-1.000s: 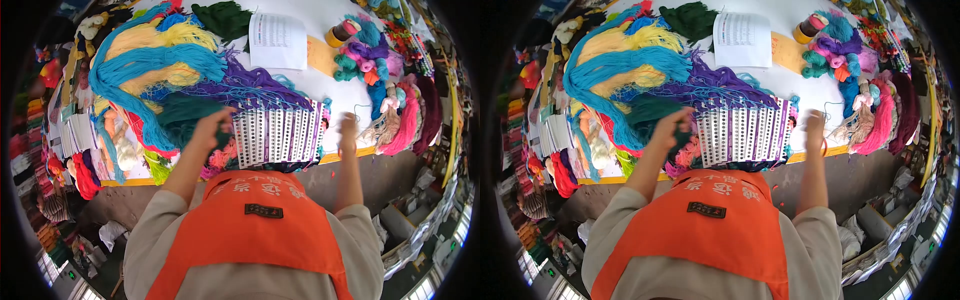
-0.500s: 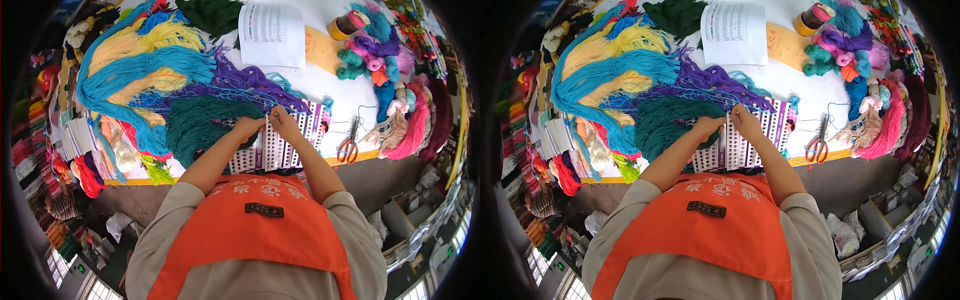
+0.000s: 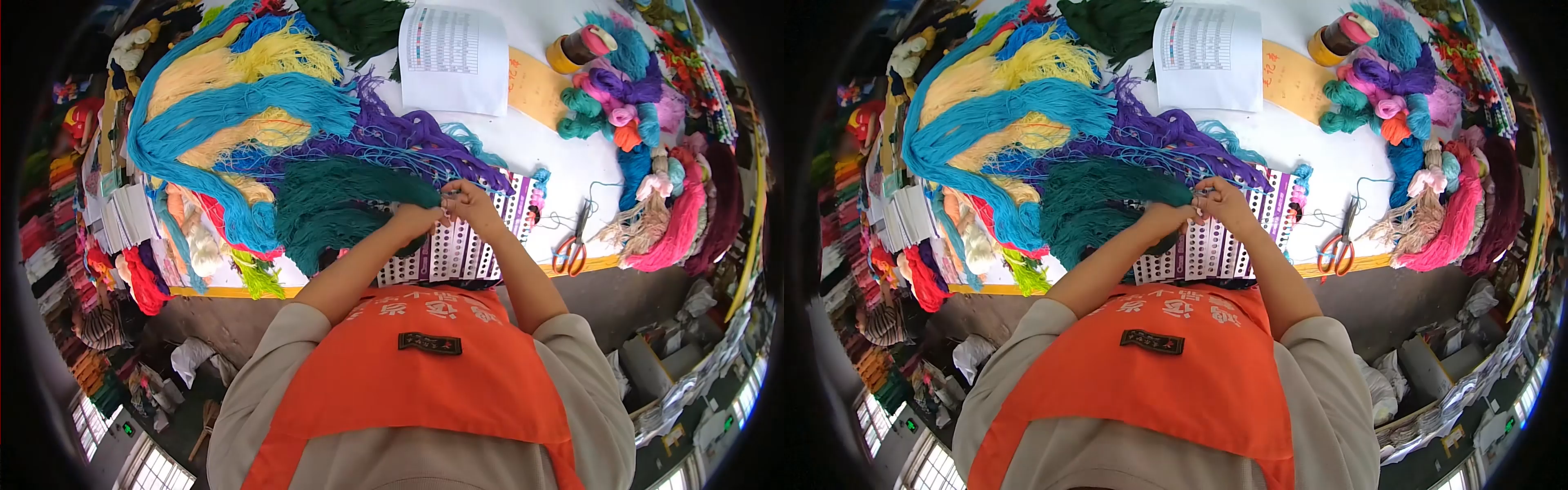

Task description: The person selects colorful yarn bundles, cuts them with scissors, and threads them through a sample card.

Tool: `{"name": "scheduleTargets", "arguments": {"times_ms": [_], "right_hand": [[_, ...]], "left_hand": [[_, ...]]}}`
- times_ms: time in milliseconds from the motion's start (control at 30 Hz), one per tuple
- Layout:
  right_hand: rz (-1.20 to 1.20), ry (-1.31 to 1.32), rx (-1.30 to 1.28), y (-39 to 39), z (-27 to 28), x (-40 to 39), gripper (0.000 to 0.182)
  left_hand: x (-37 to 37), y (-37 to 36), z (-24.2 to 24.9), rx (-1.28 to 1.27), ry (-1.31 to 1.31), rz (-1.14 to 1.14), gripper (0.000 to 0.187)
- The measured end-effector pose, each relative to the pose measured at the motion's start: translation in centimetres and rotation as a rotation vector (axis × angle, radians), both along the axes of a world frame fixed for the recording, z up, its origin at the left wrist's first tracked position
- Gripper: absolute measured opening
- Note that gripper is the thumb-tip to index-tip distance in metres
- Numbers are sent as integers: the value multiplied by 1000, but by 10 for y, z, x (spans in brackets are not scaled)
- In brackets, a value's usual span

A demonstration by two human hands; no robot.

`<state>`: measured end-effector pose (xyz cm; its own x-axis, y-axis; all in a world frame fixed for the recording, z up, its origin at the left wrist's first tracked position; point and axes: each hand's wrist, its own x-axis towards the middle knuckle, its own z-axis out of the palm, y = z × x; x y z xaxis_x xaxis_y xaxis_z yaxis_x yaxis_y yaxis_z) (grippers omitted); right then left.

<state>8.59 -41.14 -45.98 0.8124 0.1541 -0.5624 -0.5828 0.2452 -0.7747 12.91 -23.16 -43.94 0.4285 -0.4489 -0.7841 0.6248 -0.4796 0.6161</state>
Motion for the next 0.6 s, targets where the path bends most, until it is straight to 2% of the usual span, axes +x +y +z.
{"name": "scheduleTargets", "arguments": {"times_ms": [33, 67, 133, 167, 233, 267, 300, 367, 400, 433, 500, 533, 600], "right_hand": [[55, 5, -32, -1, 4, 1, 23], [109, 8, -64, -2, 6, 2, 26], [85, -22, -59, -1, -3, 1, 23], [144, -71, -195, 0, -7, 0, 22], [222, -123, -410, 5, -13, -2, 22], [219, -126, -405, 6, -12, -2, 22], [221, -122, -448, 7, -7, 0, 23], [222, -137, -503, 9, -5, 0, 25], [221, -142, -502, 10, -5, -1, 25], [219, -138, -528, 11, -4, -1, 25], [222, -132, -577, 13, -1, -2, 25], [210, -138, -611, 16, 1, -2, 25], [200, -119, -639, 22, 9, -5, 28]], "left_hand": [[-4, 0, -16, 87, -204, -206, 37], [-7, 2, -25, 85, -206, -202, 37], [-12, 14, -34, 267, -1323, -300, 30], [-14, 27, -41, 342, -1206, -165, 29], [25, 53, 33, 163, -92, 218, 27], [39, 68, 64, 154, -47, 435, 25], [53, 102, 60, 41, -38, 622, 19], [83, 156, 93, -167, -19, 929, 7], [94, 189, 85, -256, -79, 1130, 5], [99, 219, 83, -419, -182, 1187, 7], [95, 222, 109, -235, -326, 1278, 14], [90, 224, 112, -135, -401, 1206, 24], [67, 204, 132, -223, -257, 1066, 31]]}}
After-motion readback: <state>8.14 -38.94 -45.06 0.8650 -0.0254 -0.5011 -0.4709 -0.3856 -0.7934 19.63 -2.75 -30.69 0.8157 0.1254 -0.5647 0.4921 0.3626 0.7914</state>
